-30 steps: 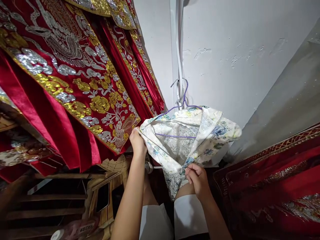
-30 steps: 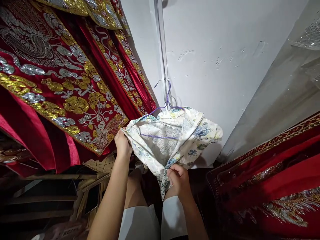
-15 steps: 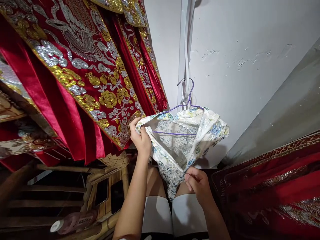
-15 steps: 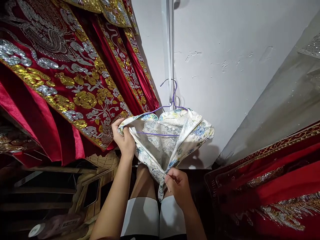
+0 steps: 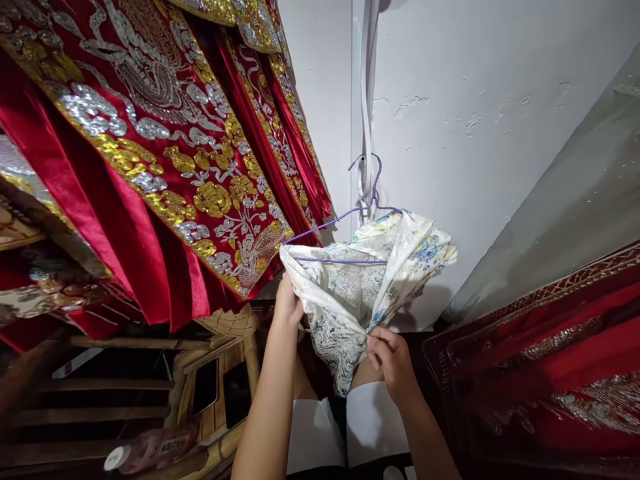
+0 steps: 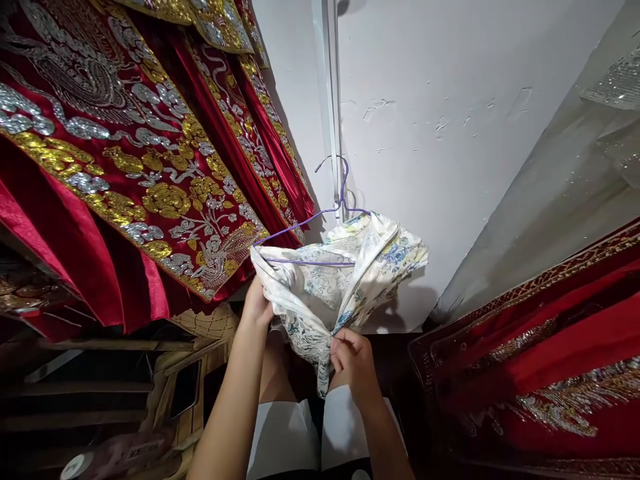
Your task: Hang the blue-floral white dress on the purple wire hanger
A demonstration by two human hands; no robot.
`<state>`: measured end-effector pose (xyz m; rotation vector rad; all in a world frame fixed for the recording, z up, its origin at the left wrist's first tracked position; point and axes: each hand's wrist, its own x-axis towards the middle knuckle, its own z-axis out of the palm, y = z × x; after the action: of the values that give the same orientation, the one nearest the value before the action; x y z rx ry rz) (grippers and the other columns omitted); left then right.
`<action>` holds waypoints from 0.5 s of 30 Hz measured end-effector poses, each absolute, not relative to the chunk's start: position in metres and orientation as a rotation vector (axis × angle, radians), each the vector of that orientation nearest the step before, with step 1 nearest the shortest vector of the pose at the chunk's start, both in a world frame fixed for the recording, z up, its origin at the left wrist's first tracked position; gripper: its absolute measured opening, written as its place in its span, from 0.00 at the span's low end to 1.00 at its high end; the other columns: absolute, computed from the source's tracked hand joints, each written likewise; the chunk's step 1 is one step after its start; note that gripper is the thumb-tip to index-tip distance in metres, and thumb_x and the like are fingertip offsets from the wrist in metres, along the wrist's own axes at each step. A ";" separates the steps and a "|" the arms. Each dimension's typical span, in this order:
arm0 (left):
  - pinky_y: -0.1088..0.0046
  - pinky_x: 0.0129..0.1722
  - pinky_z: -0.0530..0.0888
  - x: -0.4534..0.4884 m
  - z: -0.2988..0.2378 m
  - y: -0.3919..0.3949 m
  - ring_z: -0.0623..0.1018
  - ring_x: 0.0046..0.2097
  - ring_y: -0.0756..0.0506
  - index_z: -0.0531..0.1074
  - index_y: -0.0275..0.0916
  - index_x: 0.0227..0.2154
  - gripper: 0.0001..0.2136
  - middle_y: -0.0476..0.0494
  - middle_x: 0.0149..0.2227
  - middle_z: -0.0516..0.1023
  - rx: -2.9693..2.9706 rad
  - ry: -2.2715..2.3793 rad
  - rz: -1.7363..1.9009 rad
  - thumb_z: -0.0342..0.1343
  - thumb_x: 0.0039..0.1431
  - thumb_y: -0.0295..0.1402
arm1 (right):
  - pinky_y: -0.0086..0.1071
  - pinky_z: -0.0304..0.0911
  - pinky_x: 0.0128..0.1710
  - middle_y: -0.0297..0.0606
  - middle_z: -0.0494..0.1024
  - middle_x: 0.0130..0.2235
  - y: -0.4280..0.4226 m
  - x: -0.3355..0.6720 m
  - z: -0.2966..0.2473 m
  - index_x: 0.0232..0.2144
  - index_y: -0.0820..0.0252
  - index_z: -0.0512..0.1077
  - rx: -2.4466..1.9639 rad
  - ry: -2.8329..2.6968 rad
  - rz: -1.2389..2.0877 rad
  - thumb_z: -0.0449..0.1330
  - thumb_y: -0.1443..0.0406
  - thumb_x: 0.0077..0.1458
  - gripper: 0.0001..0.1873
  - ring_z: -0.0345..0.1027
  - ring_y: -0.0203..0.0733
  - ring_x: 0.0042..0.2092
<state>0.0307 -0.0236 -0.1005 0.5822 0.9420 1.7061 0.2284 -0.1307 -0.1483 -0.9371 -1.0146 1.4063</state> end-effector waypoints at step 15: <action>0.68 0.42 0.76 0.090 -0.139 -0.098 0.82 0.43 0.40 0.80 0.40 0.33 0.08 0.42 0.38 0.84 0.927 1.085 1.665 0.65 0.51 0.37 | 0.29 0.54 0.23 0.31 0.64 0.19 -0.123 0.238 -0.185 0.16 0.56 0.64 -1.179 -0.888 1.286 0.65 0.55 0.50 0.20 0.54 0.34 0.23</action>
<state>0.0900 -0.0981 -0.1389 0.9269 1.0847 1.6648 0.2379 -0.1231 -0.1847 -1.1795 -0.8883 1.2856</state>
